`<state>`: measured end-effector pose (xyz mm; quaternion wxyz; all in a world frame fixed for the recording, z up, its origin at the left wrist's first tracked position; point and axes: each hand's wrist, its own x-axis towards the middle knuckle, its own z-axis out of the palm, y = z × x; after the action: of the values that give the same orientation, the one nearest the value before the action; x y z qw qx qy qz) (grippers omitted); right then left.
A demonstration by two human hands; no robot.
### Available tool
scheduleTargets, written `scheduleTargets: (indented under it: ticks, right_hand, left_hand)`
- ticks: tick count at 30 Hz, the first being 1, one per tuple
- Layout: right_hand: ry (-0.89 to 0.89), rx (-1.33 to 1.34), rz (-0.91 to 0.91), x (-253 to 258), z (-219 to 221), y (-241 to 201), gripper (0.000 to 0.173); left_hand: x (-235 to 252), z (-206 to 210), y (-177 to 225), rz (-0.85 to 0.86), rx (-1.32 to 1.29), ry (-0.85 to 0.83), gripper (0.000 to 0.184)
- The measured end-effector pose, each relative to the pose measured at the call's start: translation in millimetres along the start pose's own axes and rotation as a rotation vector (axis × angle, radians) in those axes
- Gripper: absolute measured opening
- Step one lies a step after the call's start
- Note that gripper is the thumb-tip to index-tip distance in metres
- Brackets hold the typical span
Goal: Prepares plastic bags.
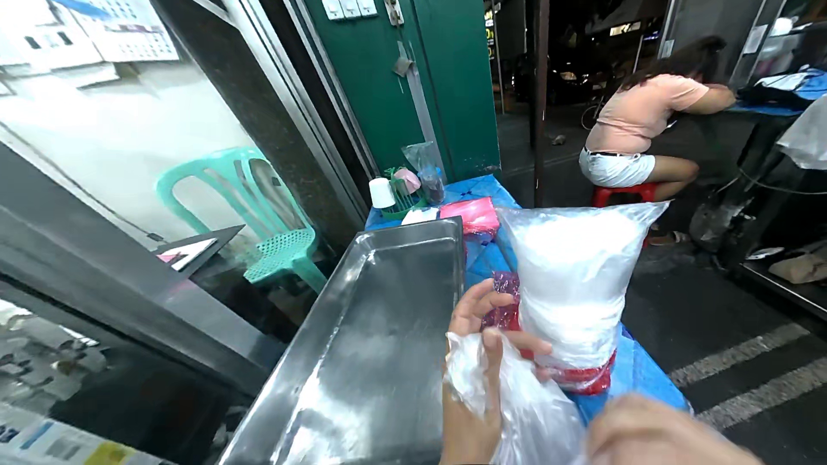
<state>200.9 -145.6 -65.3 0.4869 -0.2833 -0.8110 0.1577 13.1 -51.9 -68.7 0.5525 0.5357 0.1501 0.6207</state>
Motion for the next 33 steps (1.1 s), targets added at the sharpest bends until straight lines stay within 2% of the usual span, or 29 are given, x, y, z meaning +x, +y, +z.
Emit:
scheduleTargets:
  ticks: [2, 4, 6, 8, 10, 13, 17, 19, 21, 23, 24, 26, 27, 30, 31, 33]
  right_hand:
    - [0.19, -0.143, 0.089, 17, 2, 4, 0.029]
    - [0.182, -0.23, 0.147, 26, 9, 12, 0.031]
    - [0.156, -0.192, 0.142, 28, 16, 15, 0.018]
    - [0.183, -0.132, 0.131, 28, 15, 14, 0.016]
    - [0.253, -0.133, 0.156, 25, 8, 14, 0.02]
    - [0.336, -0.116, 0.197, 20, -5, 16, 0.024]
    - [0.211, 0.029, 0.232, 16, -13, 12, 0.032]
    - [0.208, 0.014, 0.212, 16, -12, 13, 0.02]
    - [0.245, -0.058, 0.2, 17, -11, 15, 0.02]
    - [0.271, 0.034, 0.176, 19, -11, 15, 0.027]
    - [0.261, 0.201, 0.159, 20, -12, 14, 0.028]
    - [0.172, 0.593, 0.147, 20, -18, 13, 0.033]
    - [0.075, 0.693, 0.136, 21, -25, 16, 0.036]
    - [-0.257, 0.673, 0.063, 32, -65, 33, 0.031]
    - [-0.27, 0.65, 0.058, 40, -79, 37, 0.025]
    - [-0.14, 0.643, 0.115, 65, -101, 35, 0.02]
  left_hand:
    - [-9, 11, 6, -0.018, -0.107, -0.032, 0.064]
    - [-15, 17, 7, 0.006, -0.074, -0.076, 0.065]
    - [-20, 20, 7, 0.043, -0.048, -0.157, 0.064]
    - [-22, 20, 10, 0.041, 0.004, -0.2, 0.063]
    - [-25, 19, 15, 0.007, 0.103, -0.176, 0.058]
    - [-29, 24, 21, -0.036, 0.161, -0.083, 0.04]
    - [-28, 25, 21, -0.047, 0.064, -0.039, 0.033]
    - [-28, 25, 22, -0.054, 0.038, -0.041, 0.034]
    - [-28, 21, 21, -0.06, 0.091, -0.084, 0.033]
    - [-29, 19, 24, -0.1, 0.166, -0.182, 0.025]
    - [-29, 17, 24, -0.121, 0.173, -0.246, 0.02]
    - [-25, 10, 22, -0.147, 0.094, -0.394, 0.028]
    - [-20, 5, 22, -0.151, 0.002, -0.474, 0.036]
    - [10, -9, 42, -0.11, -0.281, -0.59, 0.046]
    - [27, -15, 54, -0.095, -0.268, -0.628, 0.047]
    - [58, -20, 72, -0.097, -0.121, -0.619, 0.037]
